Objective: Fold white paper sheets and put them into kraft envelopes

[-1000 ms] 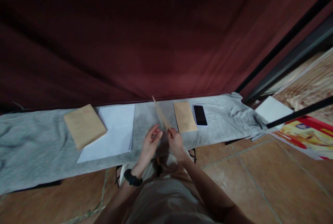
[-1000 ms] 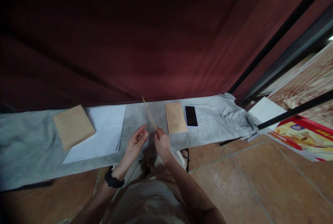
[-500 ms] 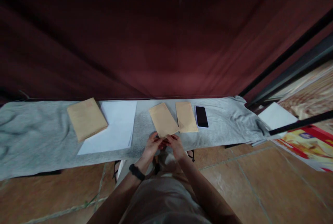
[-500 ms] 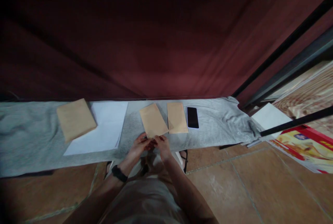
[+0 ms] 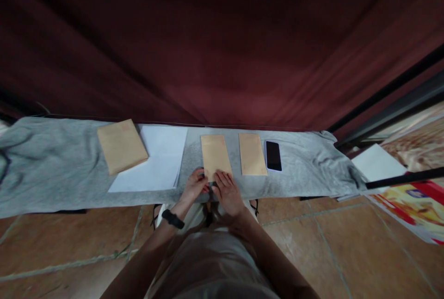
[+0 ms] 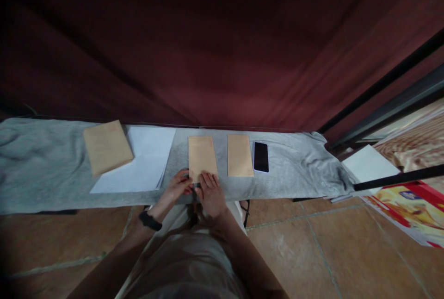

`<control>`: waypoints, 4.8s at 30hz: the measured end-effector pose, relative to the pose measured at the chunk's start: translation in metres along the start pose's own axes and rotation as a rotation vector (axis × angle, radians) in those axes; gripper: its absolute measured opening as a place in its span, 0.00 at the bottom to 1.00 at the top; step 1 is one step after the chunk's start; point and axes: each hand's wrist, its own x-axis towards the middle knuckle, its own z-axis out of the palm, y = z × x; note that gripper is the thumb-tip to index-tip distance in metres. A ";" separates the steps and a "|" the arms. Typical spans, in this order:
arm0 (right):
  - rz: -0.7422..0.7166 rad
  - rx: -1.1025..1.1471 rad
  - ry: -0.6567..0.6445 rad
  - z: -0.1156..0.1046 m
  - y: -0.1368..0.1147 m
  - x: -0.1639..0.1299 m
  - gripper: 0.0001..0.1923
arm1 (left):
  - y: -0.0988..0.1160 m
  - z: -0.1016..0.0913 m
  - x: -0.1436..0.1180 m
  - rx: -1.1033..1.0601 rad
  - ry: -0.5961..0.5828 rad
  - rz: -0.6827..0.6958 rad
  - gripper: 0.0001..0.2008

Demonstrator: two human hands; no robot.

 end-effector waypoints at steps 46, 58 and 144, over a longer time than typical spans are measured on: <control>0.832 0.859 0.750 -0.055 0.134 -0.017 0.18 | 0.018 0.118 0.029 0.203 -0.320 0.126 0.18; 0.788 0.671 0.706 -0.059 0.127 -0.042 0.14 | 0.017 0.130 0.048 0.318 -0.276 0.110 0.15; 0.019 -0.157 0.215 0.012 0.039 -0.014 0.20 | -0.046 -0.163 -0.007 0.884 0.454 0.677 0.19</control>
